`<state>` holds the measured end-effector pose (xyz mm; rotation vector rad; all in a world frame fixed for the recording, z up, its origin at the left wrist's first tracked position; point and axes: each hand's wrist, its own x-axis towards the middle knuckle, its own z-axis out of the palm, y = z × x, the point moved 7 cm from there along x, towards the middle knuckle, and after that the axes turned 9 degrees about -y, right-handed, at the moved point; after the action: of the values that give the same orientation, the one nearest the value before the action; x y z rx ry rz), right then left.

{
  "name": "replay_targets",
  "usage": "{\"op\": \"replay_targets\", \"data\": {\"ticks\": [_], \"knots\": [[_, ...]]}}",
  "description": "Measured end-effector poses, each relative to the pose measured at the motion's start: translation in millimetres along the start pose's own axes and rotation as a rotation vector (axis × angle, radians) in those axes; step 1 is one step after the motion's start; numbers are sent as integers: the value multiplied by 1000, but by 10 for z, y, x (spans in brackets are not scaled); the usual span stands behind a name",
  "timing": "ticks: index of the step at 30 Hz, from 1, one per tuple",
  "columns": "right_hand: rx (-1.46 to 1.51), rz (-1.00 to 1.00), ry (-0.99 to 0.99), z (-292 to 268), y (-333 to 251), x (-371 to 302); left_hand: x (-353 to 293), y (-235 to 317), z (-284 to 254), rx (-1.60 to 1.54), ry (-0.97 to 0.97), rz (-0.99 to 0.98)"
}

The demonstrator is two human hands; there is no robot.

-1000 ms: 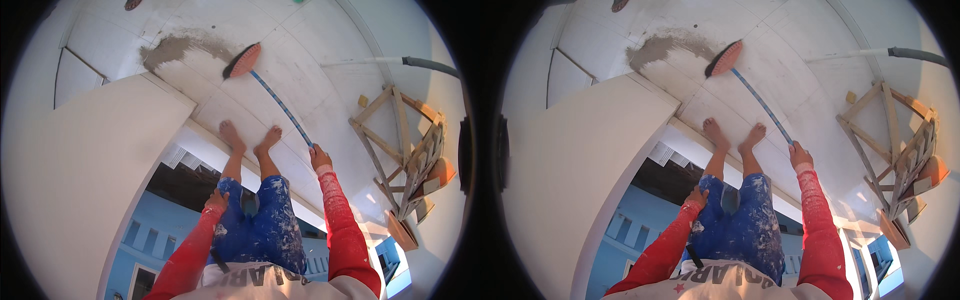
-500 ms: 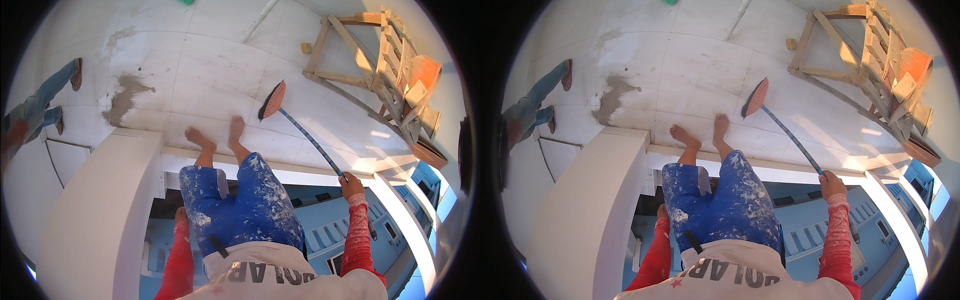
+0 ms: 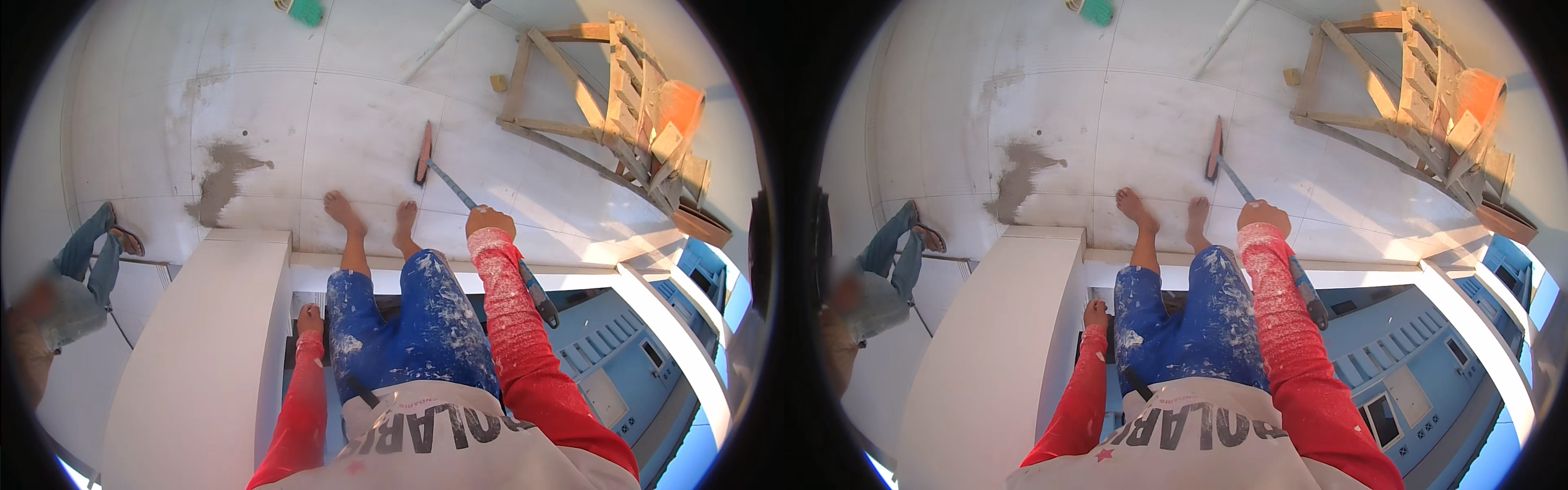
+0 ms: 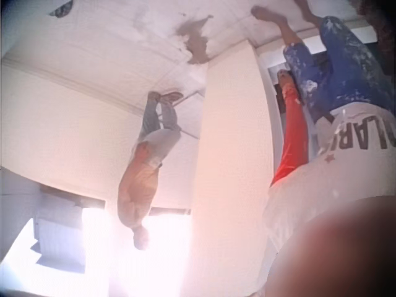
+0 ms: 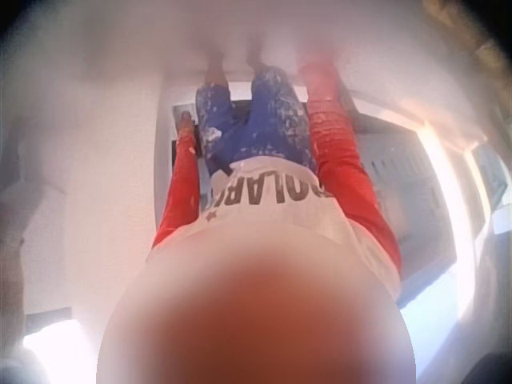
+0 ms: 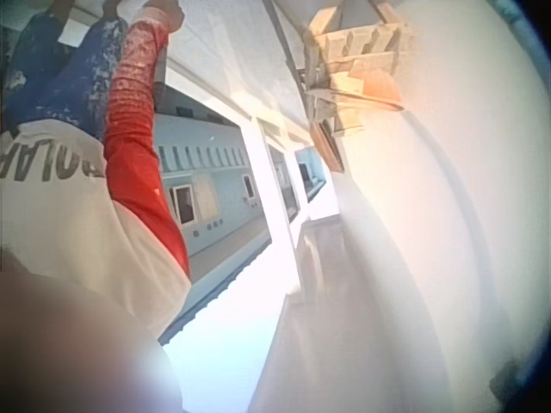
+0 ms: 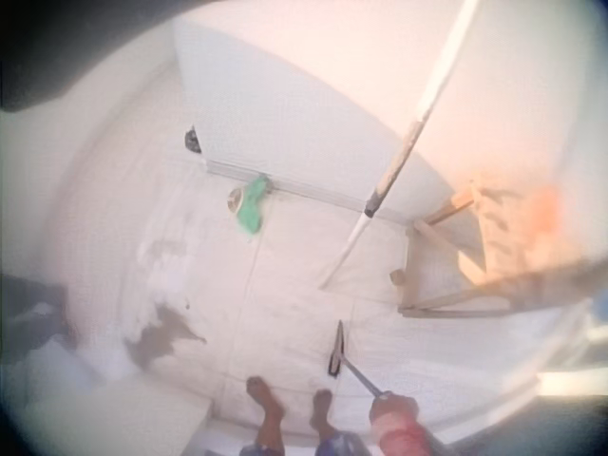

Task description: The person sweeps a tiled floor on a rooftop terrace using a broom. They move debris toward a central area while navigating around construction materials and other people.

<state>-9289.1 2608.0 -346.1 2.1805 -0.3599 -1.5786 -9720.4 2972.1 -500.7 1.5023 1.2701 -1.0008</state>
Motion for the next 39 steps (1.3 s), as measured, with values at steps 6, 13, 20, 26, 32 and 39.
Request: {"op": "replay_targets", "data": {"ticks": [6, 13, 20, 26, 32, 39], "knots": [[24, -419, -27, -361, -1220, -709, 190, 313, -260, 114, 26, 109], [25, -279, -16, -351, 420, -885, -324, 662, -243, -211, -132, -52], [124, 188, 142, -791, 1620, 170, -302, 1347, -441, 185, -134, 197], [327, -15, 104, -380, 1295, 237, -846, 4093, -598, 325, -74, 609], [517, -84, 219, 398, 2274, -534, -2542, 7331, 175, 215, -185, 1101], [916, -123, -166, 1059, 2668, -1194, -3939, 9523, 1109, 155, -169, 1532]]}}
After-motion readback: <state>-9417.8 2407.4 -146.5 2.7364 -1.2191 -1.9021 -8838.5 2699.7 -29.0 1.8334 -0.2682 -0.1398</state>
